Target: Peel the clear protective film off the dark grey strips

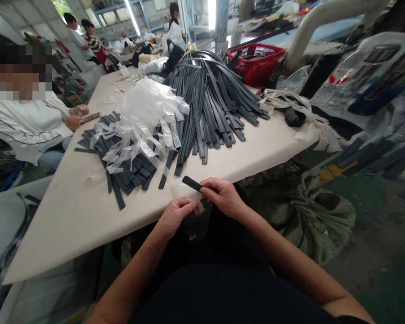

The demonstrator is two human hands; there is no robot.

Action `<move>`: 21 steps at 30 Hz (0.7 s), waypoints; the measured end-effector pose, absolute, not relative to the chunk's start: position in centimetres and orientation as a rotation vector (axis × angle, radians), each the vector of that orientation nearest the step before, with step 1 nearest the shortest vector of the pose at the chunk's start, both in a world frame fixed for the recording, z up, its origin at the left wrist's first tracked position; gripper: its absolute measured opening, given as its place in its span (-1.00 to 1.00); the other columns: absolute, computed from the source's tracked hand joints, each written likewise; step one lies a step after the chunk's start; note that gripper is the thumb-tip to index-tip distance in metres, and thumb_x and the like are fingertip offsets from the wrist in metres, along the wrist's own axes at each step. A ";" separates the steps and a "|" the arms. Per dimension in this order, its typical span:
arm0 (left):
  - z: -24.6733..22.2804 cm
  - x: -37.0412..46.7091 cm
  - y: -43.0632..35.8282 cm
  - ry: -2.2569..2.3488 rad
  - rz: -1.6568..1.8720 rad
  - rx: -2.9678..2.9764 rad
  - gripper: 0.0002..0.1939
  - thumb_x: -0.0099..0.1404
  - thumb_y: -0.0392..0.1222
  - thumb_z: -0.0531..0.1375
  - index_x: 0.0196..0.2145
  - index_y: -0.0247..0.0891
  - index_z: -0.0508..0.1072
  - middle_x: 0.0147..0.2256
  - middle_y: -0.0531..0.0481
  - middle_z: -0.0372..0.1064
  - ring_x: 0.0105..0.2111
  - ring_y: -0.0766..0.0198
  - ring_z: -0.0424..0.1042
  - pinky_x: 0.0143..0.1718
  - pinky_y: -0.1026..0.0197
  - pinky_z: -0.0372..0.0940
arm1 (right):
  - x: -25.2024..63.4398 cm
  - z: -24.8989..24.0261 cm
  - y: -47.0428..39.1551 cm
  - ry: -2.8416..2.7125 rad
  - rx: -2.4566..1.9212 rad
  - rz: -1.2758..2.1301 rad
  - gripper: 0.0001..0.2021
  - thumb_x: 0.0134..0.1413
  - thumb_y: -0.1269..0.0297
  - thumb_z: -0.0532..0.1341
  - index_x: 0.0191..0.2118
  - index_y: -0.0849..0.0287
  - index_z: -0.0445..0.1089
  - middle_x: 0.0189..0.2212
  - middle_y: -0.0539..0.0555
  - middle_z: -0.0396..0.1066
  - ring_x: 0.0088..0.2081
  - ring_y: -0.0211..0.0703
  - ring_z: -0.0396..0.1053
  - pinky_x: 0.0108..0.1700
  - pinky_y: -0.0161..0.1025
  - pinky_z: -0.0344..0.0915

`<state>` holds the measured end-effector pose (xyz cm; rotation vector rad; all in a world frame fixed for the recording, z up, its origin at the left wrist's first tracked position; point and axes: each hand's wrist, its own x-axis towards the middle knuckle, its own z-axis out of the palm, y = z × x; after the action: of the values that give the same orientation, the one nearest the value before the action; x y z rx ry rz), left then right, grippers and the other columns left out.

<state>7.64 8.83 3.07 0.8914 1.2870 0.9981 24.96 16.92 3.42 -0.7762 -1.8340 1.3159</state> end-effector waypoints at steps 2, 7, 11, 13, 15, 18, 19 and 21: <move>3.1 8.1 9.1 1.217 1.124 0.682 -0.67 0.03 0.04 0.43 -0.47 -0.32 0.58 -0.46 -0.05 0.54 -0.43 0.30 0.46 -0.30 0.26 0.36 | 26.5 3.4 16.3 -1.730 -0.851 1.359 -0.80 0.19 0.19 0.19 -0.28 0.21 0.47 -0.53 -0.01 0.42 -0.54 -0.27 0.35 -0.47 -0.34 0.29; 3.3 9.3 10.4 1.079 1.370 0.461 -0.63 -0.11 0.00 0.51 -0.53 -0.31 0.50 -0.52 0.07 0.48 -0.48 0.40 0.45 -0.33 0.34 0.40 | 30.1 3.1 13.4 -1.767 -0.994 1.243 -0.80 0.21 0.18 0.21 -0.36 0.19 0.43 -0.54 -0.04 0.34 -0.58 -0.30 0.32 -0.51 -0.35 0.22; 3.2 10.6 11.3 1.081 1.405 0.411 -0.62 -0.14 -0.01 0.52 -0.48 -0.30 0.52 -0.44 0.05 0.54 -0.42 0.36 0.51 -0.29 0.33 0.42 | 30.7 2.8 11.5 -1.874 -1.010 1.069 -0.84 0.21 0.27 0.20 -0.39 0.16 0.41 -0.49 0.00 0.37 -0.49 -0.25 0.32 -0.44 -0.32 0.24; 3.2 11.3 11.5 1.075 1.397 0.410 -0.62 -0.13 -0.01 0.52 -0.47 -0.28 0.52 -0.43 0.05 0.55 -0.40 0.35 0.52 -0.27 0.31 0.43 | 30.5 2.7 11.3 -1.879 -1.008 1.007 -0.85 0.21 0.30 0.20 -0.39 0.16 0.40 -0.49 0.00 0.38 -0.46 -0.23 0.32 -0.41 -0.31 0.24; 3.3 11.7 11.6 1.063 1.389 0.429 -0.63 -0.11 -0.01 0.51 -0.47 -0.27 0.51 -0.43 0.07 0.55 -0.39 0.35 0.52 -0.26 0.30 0.43 | 30.4 2.6 11.3 -1.856 -1.012 0.970 -0.86 0.20 0.30 0.20 -0.39 0.16 0.40 -0.49 0.00 0.38 -0.45 -0.22 0.33 -0.40 -0.30 0.24; 3.3 12.1 11.7 1.052 1.384 0.444 -0.65 -0.09 -0.02 0.50 -0.48 -0.26 0.50 -0.43 0.09 0.55 -0.38 0.35 0.52 -0.27 0.30 0.42 | 30.3 2.6 11.6 -1.811 -1.032 0.947 -0.86 0.22 0.30 0.19 -0.38 0.14 0.41 -0.49 0.01 0.39 -0.44 -0.20 0.35 -0.41 -0.29 0.24; 3.3 12.2 11.7 1.051 1.385 0.441 -0.65 -0.09 -0.02 0.50 -0.47 -0.26 0.50 -0.43 0.09 0.55 -0.38 0.35 0.52 -0.26 0.30 0.42 | 30.3 2.6 11.7 -1.803 -1.036 0.941 -0.85 0.22 0.29 0.19 -0.38 0.14 0.41 -0.49 0.01 0.39 -0.44 -0.20 0.36 -0.41 -0.29 0.24; 3.3 12.2 11.8 1.052 1.398 0.426 -0.65 -0.10 -0.03 0.51 -0.46 -0.25 0.51 -0.44 0.09 0.55 -0.38 0.35 0.52 -0.26 0.30 0.42 | 30.3 2.6 11.7 -1.797 -1.033 0.929 -0.85 0.22 0.29 0.19 -0.38 0.14 0.41 -0.49 0.01 0.40 -0.44 -0.19 0.36 -0.40 -0.29 0.25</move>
<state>12.24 11.83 3.28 0.4262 1.0523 1.3982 30.34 11.73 2.55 -1.0335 -1.7970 0.9289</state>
